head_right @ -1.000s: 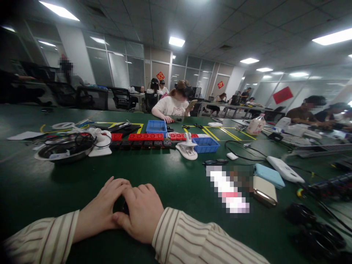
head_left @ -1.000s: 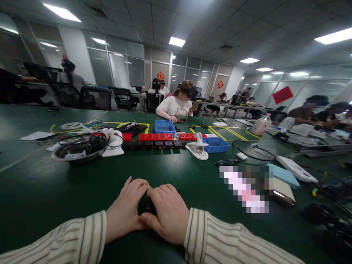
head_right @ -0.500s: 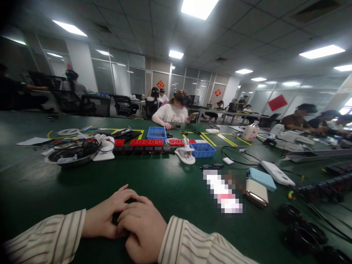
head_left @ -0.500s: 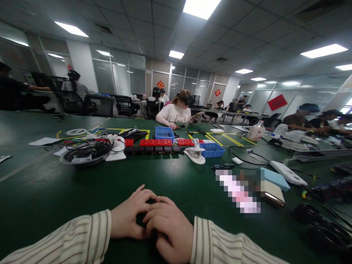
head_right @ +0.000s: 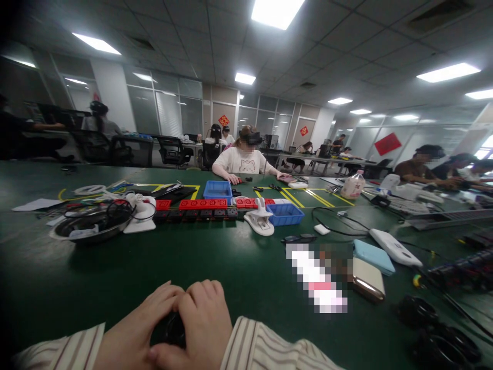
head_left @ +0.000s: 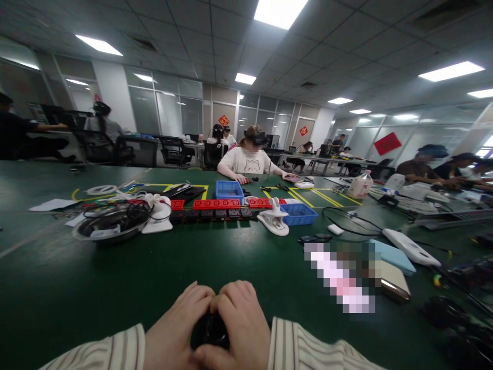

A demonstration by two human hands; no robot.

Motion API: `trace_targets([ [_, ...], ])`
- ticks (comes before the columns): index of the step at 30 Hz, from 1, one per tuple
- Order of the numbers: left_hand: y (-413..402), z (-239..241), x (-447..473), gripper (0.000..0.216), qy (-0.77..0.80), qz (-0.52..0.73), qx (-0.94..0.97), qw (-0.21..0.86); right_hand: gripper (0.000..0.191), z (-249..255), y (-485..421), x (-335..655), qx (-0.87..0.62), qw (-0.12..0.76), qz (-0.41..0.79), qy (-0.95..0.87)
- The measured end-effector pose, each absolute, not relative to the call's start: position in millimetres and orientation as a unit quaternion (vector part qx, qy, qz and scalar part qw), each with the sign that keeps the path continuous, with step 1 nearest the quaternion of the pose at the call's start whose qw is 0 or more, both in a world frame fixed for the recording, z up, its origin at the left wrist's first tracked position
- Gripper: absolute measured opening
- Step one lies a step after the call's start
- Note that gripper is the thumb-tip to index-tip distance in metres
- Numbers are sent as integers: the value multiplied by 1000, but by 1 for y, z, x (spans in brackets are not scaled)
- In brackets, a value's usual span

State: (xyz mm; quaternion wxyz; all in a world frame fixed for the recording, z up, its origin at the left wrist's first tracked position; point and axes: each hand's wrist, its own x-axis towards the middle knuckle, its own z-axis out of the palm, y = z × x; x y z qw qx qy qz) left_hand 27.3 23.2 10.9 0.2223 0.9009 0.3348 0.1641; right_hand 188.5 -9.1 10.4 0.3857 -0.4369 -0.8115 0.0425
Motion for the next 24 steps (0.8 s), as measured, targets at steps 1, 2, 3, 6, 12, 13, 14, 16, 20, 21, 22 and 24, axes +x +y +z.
trace_targets([
  [1, 24, 13, 28, 38, 325, 163, 901, 237, 48, 10, -9, 189, -433, 362, 42, -824],
  [2, 26, 15, 29, 36, 314, 165, 902, 247, 39, 11, -9, 190, -418, 341, 45, -841],
  [3, 27, 16, 28, 35, 304, 170, 903, 253, 32, 12, -9, 192, -398, 330, 50, -855],
  [6, 31, 17, 26, 34, 279, 169, 911, 253, 18, 17, -11, 195, -312, 316, 77, -893],
  [12, 28, 5, 19, 85, 293, 207, 902, 241, 15, 26, -19, 191, -216, 371, 84, -899],
  [13, 26, 1, 18, 94, 302, 210, 904, 219, 19, 29, -20, 191, -225, 391, 85, -889],
  [14, 25, -4, 17, 100, 312, 211, 906, 194, 25, 31, -21, 191, -242, 407, 87, -877],
  [16, 22, -11, 16, 106, 338, 209, 905, 151, 44, 34, -23, 191, -300, 422, 96, -850],
  [20, 18, -12, 15, 102, 372, 193, 897, 142, 69, 31, -22, 190, -420, 419, 103, -799],
  [21, 17, -9, 16, 95, 373, 185, 897, 148, 69, 29, -21, 190, -434, 409, 100, -797],
  [22, 17, -5, 18, 85, 370, 177, 899, 155, 67, 27, -19, 189, -441, 394, 96, -800],
  [24, 15, 4, 22, 57, 376, 183, 895, 155, 59, 23, -15, 189, -441, 360, 83, -818],
])
